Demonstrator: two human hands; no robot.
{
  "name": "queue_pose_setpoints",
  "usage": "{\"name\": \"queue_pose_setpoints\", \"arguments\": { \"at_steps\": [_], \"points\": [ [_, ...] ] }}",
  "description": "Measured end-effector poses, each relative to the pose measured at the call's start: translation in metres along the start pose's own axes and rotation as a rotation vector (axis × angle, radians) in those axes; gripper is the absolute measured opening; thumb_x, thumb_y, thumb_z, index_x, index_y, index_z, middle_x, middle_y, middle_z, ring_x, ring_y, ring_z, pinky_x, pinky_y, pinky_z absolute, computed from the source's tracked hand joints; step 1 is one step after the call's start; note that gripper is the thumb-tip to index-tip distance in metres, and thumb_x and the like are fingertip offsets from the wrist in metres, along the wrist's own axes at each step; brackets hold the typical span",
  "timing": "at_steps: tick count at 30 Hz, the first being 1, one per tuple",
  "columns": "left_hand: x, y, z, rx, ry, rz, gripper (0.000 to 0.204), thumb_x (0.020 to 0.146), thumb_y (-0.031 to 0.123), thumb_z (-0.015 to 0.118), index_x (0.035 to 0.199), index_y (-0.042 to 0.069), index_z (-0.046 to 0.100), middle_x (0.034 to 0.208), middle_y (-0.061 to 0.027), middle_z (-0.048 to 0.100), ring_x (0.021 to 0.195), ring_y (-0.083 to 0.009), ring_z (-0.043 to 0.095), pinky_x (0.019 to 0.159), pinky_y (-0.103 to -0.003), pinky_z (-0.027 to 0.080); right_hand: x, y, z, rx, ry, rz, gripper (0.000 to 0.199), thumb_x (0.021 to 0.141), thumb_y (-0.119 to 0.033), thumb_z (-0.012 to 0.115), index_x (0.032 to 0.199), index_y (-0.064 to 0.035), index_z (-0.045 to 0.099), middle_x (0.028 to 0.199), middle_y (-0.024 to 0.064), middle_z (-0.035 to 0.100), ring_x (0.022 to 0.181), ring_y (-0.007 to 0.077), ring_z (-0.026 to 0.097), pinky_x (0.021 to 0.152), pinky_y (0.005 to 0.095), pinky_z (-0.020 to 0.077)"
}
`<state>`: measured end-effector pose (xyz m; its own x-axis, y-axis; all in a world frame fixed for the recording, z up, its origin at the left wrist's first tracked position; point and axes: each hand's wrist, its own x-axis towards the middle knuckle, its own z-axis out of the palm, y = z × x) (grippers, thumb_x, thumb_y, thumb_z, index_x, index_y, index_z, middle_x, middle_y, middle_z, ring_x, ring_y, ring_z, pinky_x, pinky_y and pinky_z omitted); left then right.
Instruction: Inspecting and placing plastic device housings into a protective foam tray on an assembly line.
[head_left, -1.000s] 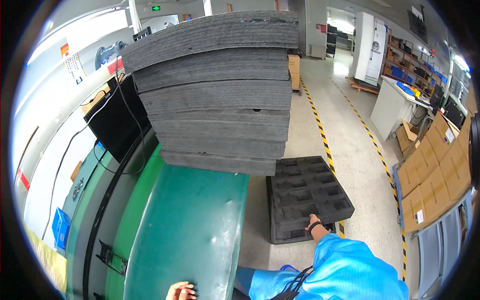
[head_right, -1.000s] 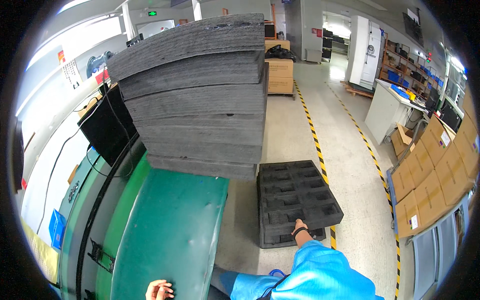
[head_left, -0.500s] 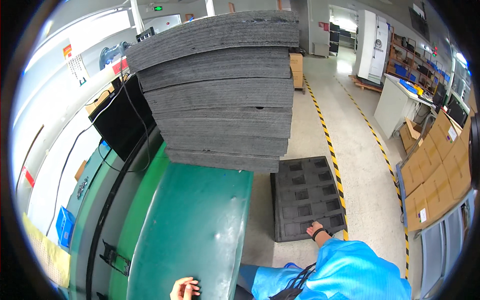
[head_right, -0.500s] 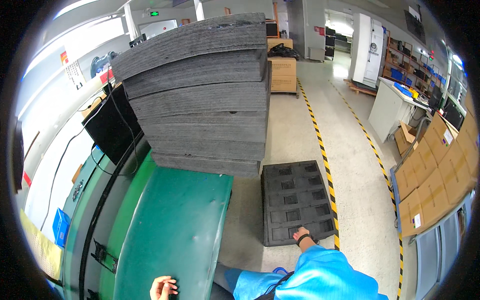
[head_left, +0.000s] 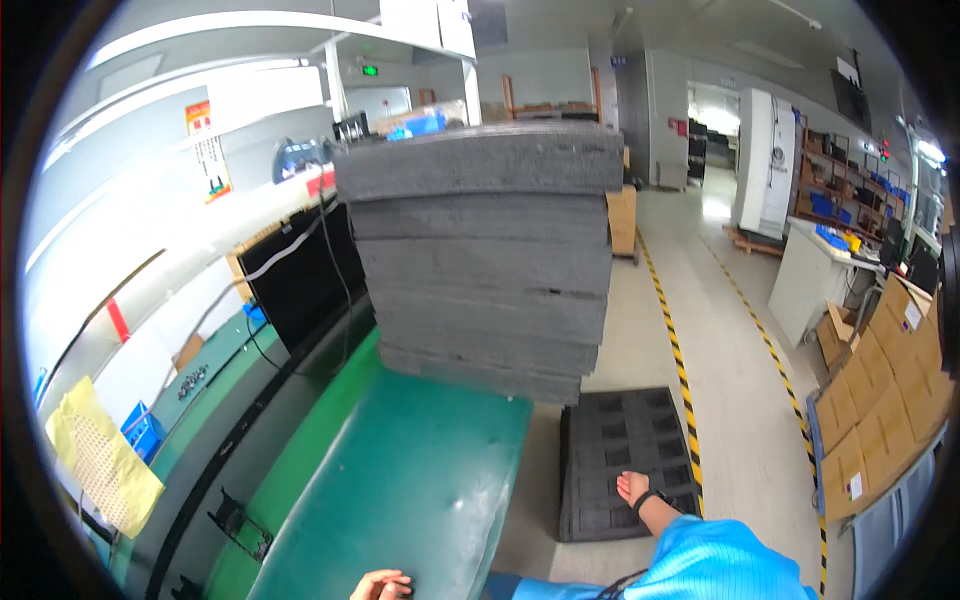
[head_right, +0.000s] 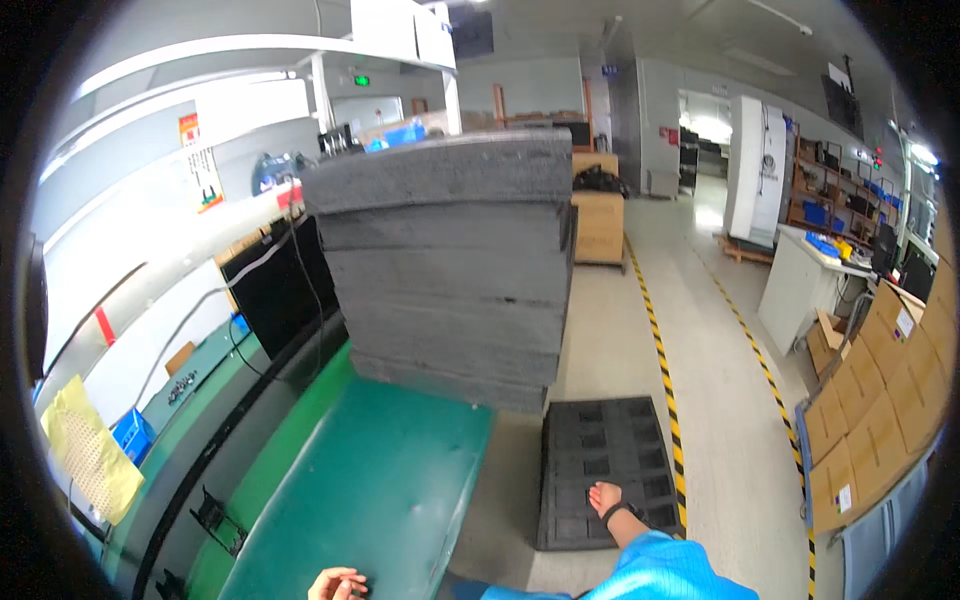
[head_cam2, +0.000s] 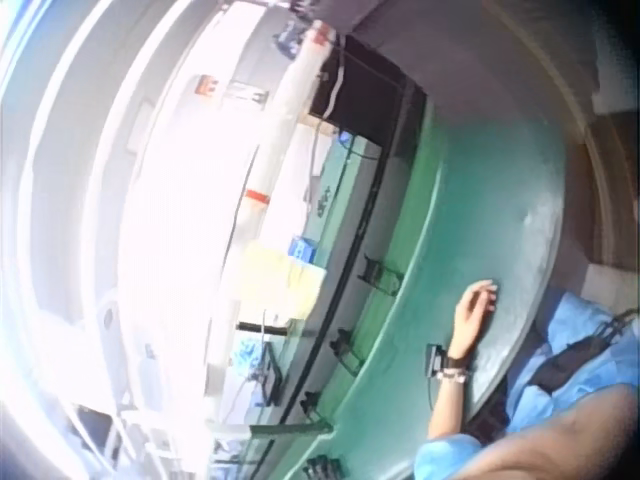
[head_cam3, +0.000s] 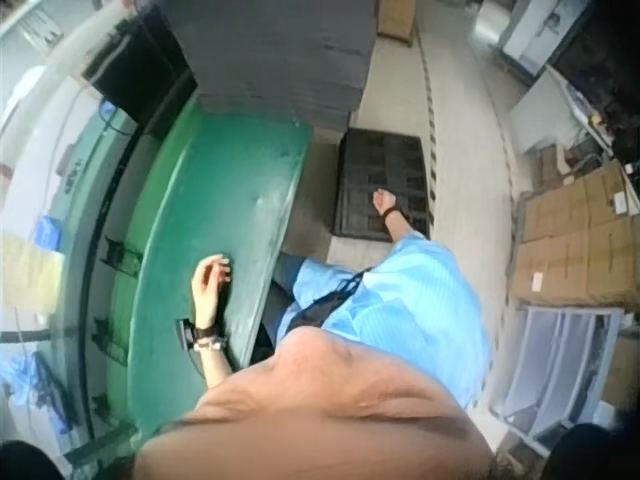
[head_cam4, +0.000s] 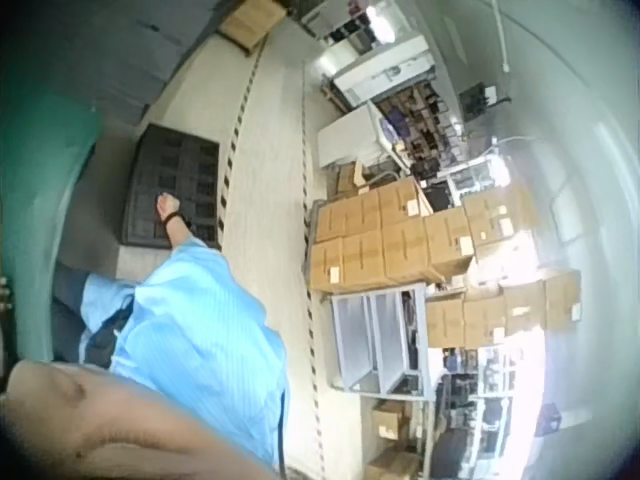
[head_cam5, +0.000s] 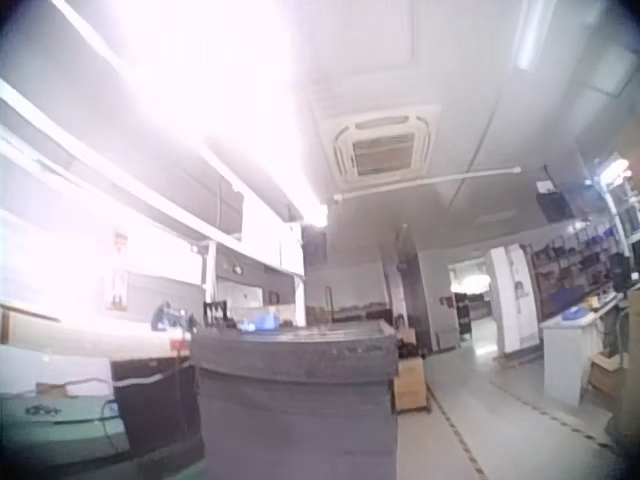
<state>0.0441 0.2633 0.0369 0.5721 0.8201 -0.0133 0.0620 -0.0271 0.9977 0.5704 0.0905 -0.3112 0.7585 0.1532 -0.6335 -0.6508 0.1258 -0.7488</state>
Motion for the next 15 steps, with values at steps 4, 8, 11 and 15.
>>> {"name": "queue_pose_setpoints", "arguments": {
  "at_steps": [4, 8, 11, 15],
  "points": [
    [-0.046, 0.097, 0.016, 0.265, -0.041, 0.528, 0.012, 0.094, 0.008, 0.059, 0.101, 0.003, 0.068, 0.093, -0.008, 0.067, 0.081, -0.0213, 0.062, 0.078, -0.033, 0.052, -0.016, -0.031, 0.032, -0.198, -0.163, -0.17, 0.019, 0.092, -0.011, 0.05, 0.103, -0.0096, 0.065, 0.089, 0.0068, 0.069, 0.079, 0.0164, 0.065, 0.072, 0.034, 0.053],
    [-0.101, 0.107, -0.023, 0.655, -0.289, 0.78, 0.011, 0.086, 0.008, 0.064, 0.086, -0.001, 0.069, 0.09, -0.0166, 0.068, 0.088, -0.031, 0.066, 0.085, -0.041, 0.052, -0.027, -0.018, 0.029, -0.19, -0.158, -0.238, 0.021, 0.089, -0.006, 0.047, 0.099, -0.0097, 0.064, 0.081, 0.0062, 0.067, 0.069, 0.0131, 0.063, 0.06, 0.0292, 0.053],
    [-0.099, 0.101, -0.018, 0.57, -0.261, 0.719, 0.011, 0.086, 0.008, 0.064, 0.086, -0.001, 0.069, 0.09, -0.0168, 0.068, 0.088, -0.0313, 0.066, 0.085, -0.041, 0.052, -0.014, 0.03, 0.056, -0.278, -0.182, -0.22, 0.021, 0.092, -0.006, 0.043, 0.09, -0.0071, 0.064, 0.073, 0.0078, 0.066, 0.058, 0.014, 0.061, 0.047, 0.0281, 0.0486],
    [-0.082, 0.098, -0.004, 0.466, -0.274, 0.678, 0.011, 0.086, 0.008, 0.064, 0.086, -0.002, 0.069, 0.091, -0.0171, 0.068, 0.088, -0.0316, 0.066, 0.085, -0.042, 0.052, -0.043, 0.122, 0.075, -0.561, -0.47, 0.035, 0.02, 0.09, -0.006, 0.051, 0.099, -0.0067, 0.068, 0.079, 0.0062, 0.068, 0.066, 0.0135, 0.065, 0.059, 0.0286, 0.0546]
  ]
}}
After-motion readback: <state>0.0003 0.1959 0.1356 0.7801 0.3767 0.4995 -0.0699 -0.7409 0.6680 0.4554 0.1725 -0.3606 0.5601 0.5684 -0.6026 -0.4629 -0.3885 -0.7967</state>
